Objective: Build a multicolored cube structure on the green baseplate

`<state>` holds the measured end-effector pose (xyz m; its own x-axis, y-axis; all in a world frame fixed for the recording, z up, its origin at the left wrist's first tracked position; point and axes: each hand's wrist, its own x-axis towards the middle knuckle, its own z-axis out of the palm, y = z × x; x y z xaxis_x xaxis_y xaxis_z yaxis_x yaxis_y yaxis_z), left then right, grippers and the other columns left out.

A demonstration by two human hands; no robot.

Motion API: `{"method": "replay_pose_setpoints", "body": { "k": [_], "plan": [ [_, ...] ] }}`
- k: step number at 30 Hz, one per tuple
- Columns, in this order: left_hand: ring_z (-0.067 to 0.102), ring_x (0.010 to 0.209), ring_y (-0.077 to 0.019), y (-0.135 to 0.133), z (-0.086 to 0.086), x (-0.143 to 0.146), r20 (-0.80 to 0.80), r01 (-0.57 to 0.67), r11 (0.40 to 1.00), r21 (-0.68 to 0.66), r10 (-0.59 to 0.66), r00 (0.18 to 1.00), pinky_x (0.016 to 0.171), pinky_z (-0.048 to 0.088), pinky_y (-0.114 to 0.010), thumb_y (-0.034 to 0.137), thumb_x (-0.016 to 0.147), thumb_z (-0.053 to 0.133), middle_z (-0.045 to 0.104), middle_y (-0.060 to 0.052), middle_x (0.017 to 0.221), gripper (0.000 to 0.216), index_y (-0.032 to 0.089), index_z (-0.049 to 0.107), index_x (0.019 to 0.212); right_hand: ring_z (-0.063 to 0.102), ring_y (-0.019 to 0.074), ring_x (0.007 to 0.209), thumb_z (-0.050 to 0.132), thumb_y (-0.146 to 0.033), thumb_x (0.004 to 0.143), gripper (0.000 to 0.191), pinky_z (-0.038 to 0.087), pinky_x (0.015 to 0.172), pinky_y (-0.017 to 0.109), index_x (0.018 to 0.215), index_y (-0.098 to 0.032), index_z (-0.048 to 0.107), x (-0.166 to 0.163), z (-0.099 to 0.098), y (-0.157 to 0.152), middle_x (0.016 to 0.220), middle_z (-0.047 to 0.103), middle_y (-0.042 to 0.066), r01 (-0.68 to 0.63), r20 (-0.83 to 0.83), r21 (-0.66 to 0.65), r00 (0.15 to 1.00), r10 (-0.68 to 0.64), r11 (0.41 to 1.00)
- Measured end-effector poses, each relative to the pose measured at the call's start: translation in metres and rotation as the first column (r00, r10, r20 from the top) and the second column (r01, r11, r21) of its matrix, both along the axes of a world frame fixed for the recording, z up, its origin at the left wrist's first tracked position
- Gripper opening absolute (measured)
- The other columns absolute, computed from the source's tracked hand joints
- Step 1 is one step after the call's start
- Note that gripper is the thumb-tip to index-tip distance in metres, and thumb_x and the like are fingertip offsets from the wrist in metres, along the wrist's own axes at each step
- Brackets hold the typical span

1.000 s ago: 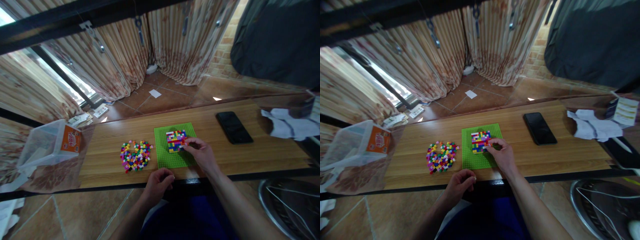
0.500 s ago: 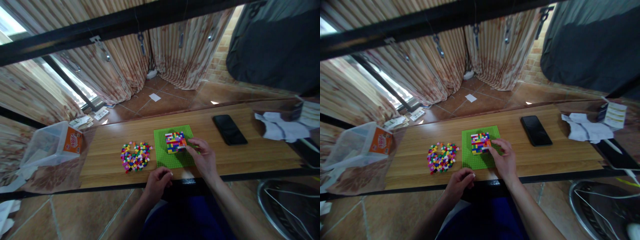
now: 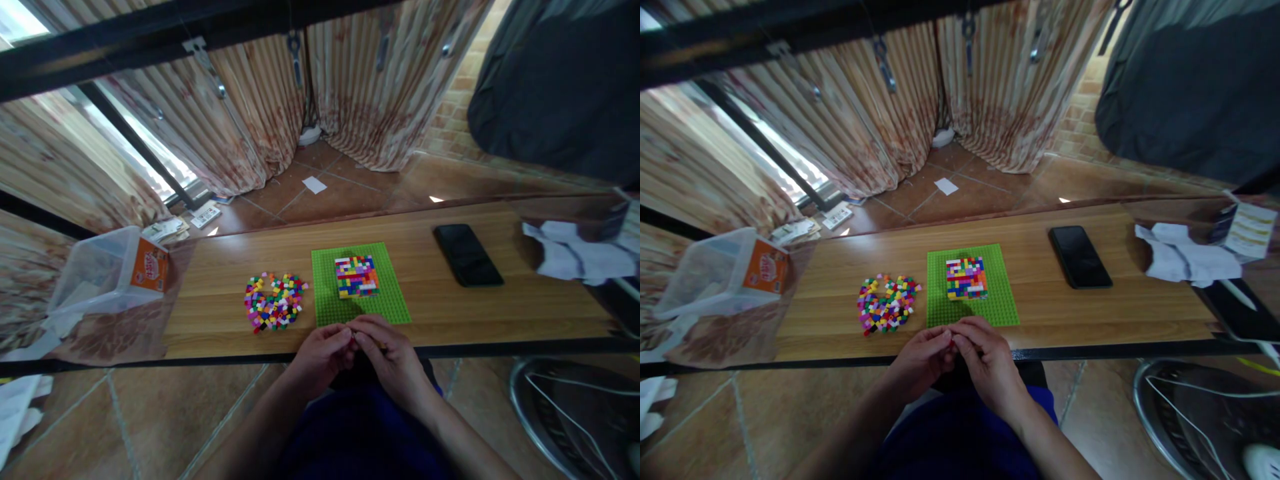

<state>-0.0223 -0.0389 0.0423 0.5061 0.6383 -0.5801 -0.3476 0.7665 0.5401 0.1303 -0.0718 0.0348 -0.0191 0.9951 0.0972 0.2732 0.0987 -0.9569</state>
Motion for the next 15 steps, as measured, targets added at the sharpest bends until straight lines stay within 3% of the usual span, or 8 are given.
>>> {"method": "replay_pose_setpoints", "body": {
  "k": [7, 15],
  "plan": [
    [0.049, 0.053, -0.0029, -0.0006, 0.0038, 0.0026, 0.042, -0.029, 0.998, -0.048, 0.031, 0.999, 0.051, 0.04, -0.016, 0.038, 0.065, 0.087, 0.058, 0.002, 0.068, 0.038, 0.011, 0.065, 0.079, 0.066, 0.0169, 0.102, 0.059, -0.033, 0.093, 0.019, 0.056, 0.086, 0.028, 0.102, -0.029, 0.076, -0.0011, 0.0007, 0.0013, 0.106, 0.069, 0.005, 0.055, -0.045, 0.0, 0.997, -0.055, 0.998],
    [0.05, 0.053, -0.0038, -0.0016, 0.0019, 0.0048, 0.047, -0.018, 1.0, -0.01, 0.019, 0.999, 0.051, 0.04, -0.016, 0.037, 0.07, 0.084, 0.057, 0.002, 0.065, 0.033, 0.011, 0.065, 0.076, 0.067, 0.017, 0.097, 0.061, -0.032, 0.092, 0.016, 0.056, 0.084, 0.029, 0.095, -0.027, 0.076, 0.0014, 0.0012, -0.0007, 0.101, 0.069, 0.005, 0.081, -0.008, 0.007, 0.997, -0.081, 0.997]
  ]
}}
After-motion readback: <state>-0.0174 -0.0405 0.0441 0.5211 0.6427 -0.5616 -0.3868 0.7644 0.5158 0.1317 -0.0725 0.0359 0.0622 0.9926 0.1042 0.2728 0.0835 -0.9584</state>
